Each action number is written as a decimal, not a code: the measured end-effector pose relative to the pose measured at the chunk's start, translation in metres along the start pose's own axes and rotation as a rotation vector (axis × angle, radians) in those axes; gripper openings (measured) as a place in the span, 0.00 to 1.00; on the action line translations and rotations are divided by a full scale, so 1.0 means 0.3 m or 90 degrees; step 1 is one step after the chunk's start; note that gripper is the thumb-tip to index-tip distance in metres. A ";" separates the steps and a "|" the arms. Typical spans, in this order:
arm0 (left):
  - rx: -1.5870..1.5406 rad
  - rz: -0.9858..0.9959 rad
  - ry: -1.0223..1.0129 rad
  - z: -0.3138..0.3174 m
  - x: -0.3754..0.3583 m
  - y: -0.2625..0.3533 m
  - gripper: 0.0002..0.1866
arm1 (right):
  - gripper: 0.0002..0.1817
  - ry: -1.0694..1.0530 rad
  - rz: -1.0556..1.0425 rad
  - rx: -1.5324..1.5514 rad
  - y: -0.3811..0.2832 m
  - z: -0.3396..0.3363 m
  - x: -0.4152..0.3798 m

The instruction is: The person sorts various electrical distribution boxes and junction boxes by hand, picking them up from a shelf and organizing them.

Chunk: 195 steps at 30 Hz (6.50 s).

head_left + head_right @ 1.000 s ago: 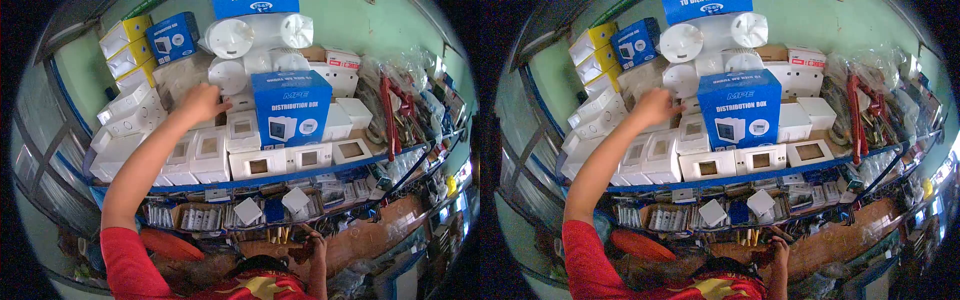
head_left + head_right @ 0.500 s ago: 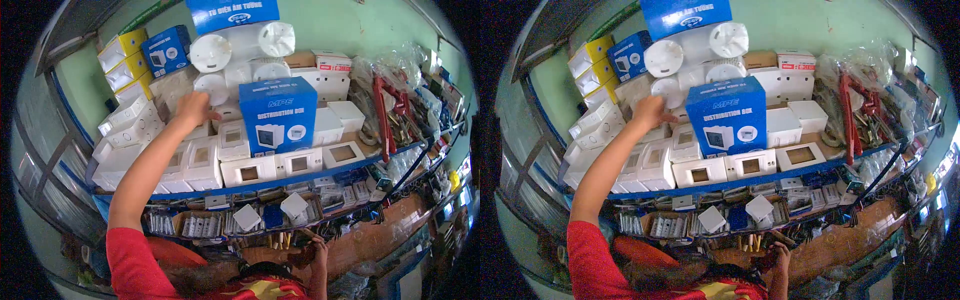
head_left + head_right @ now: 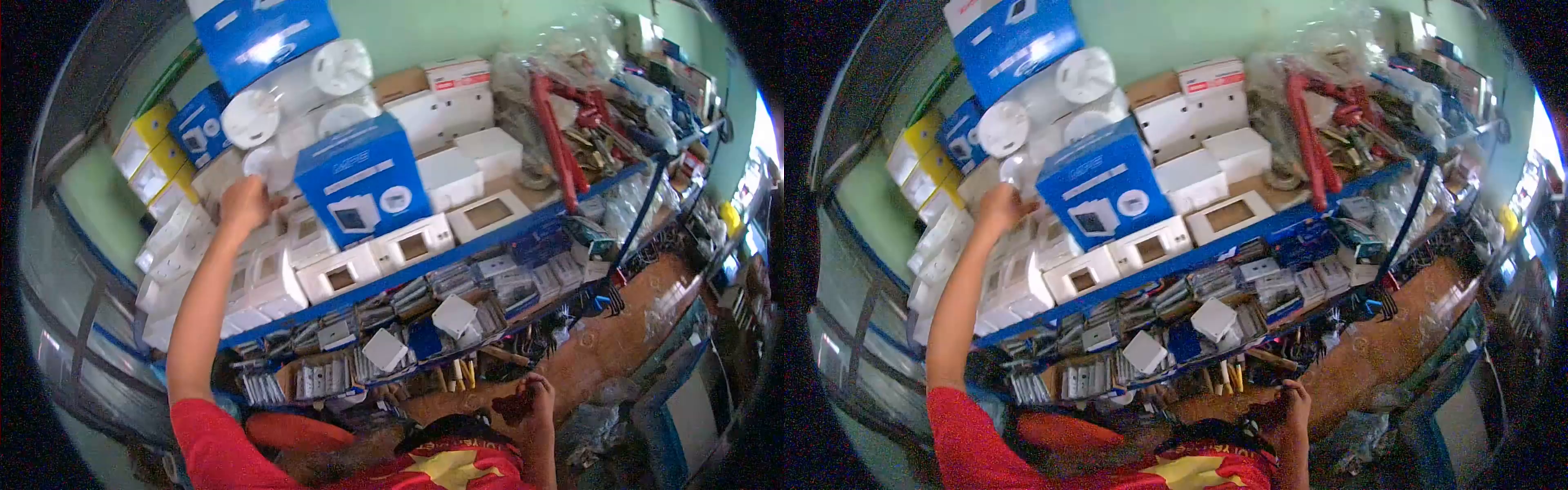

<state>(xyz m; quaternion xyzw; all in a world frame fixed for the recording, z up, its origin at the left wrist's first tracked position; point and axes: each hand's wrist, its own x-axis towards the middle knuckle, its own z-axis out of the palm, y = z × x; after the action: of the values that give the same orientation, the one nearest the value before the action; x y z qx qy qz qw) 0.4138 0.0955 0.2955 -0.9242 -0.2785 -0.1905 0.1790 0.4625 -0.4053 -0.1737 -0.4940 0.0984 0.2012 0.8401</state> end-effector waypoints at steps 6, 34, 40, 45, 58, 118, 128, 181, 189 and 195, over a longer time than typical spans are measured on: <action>-0.320 0.120 0.115 -0.307 -0.142 0.226 0.16 | 0.09 0.077 0.078 -0.005 -0.161 0.041 -0.093; -0.823 0.006 0.418 -0.264 -0.650 0.411 0.13 | 0.22 -0.251 -0.102 -0.011 -0.350 0.368 -0.128; -1.072 -0.043 0.077 -0.033 -0.720 0.670 0.14 | 0.29 -0.407 -0.083 0.075 -0.611 0.790 -0.250; -1.127 -0.063 0.076 -0.028 -0.783 0.786 0.16 | 0.25 -0.388 -0.155 -0.090 -0.521 0.796 -0.200; -1.155 -0.126 0.129 0.168 -0.819 0.788 0.19 | 0.20 -0.074 -0.250 -0.106 -0.447 0.647 -0.053; -1.479 -0.069 -0.172 0.448 -1.614 -0.015 0.59 | 0.41 -0.594 -0.514 -0.595 0.304 0.879 -1.084; -1.677 -0.345 -0.118 0.281 -1.745 -0.011 0.42 | 0.21 -0.347 -0.555 -0.432 0.182 1.037 -1.047; -1.887 -0.183 -0.263 0.128 -1.700 -0.131 0.42 | 0.19 -0.448 -0.593 -0.558 -0.047 1.037 -1.139; -1.824 -0.164 -0.232 0.149 -1.719 -0.130 0.44 | 0.26 -0.494 -0.612 -0.535 0.047 1.019 -1.128; -1.679 -0.168 -0.207 0.139 -1.717 -0.103 0.43 | 0.30 -0.476 -0.770 -0.726 0.075 1.044 -1.181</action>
<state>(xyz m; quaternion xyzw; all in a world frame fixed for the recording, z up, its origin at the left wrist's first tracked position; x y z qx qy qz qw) 0.0085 -0.0924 0.0338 -0.3831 0.0078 -0.2195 -0.8972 0.1235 -0.2085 0.0919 -0.7044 -0.5708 -0.1085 0.4078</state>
